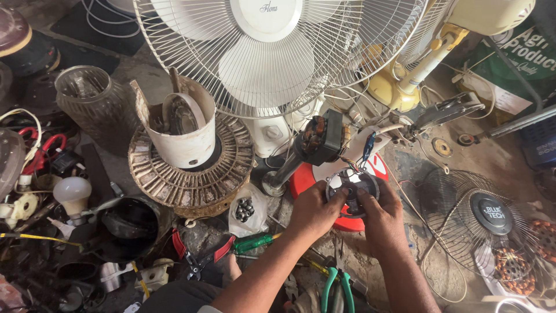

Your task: The person repairs an electric fan on the floor of a cluttered workshop. They handle the fan motor housing, manipulate its wiring and components by hand, pick up and set down small parts, and use a screwdriver and pliers to work on the fan head assembly.

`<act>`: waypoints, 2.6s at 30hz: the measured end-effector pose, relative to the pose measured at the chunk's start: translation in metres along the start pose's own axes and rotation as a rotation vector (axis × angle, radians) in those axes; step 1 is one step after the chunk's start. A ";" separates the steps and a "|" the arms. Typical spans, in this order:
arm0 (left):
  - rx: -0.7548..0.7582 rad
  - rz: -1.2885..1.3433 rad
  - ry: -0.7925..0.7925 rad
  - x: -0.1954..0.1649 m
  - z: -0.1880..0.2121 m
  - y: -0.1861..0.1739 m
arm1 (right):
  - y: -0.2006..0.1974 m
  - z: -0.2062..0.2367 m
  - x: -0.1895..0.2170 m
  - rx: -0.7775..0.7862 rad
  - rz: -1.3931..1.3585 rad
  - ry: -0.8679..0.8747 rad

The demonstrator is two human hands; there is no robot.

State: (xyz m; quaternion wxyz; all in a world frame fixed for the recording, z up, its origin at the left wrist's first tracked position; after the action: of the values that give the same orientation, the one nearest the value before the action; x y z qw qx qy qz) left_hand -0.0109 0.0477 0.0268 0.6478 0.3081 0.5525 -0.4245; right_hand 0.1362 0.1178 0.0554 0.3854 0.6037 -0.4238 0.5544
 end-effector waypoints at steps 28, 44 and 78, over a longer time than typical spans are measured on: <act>0.200 0.278 -0.146 0.033 -0.010 0.022 | 0.018 0.076 -0.037 -0.194 0.107 -0.005; 0.127 0.055 -0.032 0.012 -0.005 0.008 | 0.026 0.077 -0.067 -0.080 -0.543 0.578; 0.062 0.047 0.042 -0.005 -0.002 -0.011 | 0.026 0.014 0.086 -0.160 1.041 -0.556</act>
State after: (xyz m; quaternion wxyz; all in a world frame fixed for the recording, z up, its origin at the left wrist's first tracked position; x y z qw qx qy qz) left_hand -0.0214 0.0457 0.0322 0.6362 0.3496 0.5451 -0.4193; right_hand 0.1190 0.0883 0.1400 -0.0183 0.4083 -0.7896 0.4578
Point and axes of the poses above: each hand's wrist, its own z-axis away from the middle knuckle, its own y-axis out of the palm, x = y × z, the point moved 8 cm from there along -z, towards the middle knuckle, and after that the axes turned 7 degrees about -y, right-handed, at the moved point
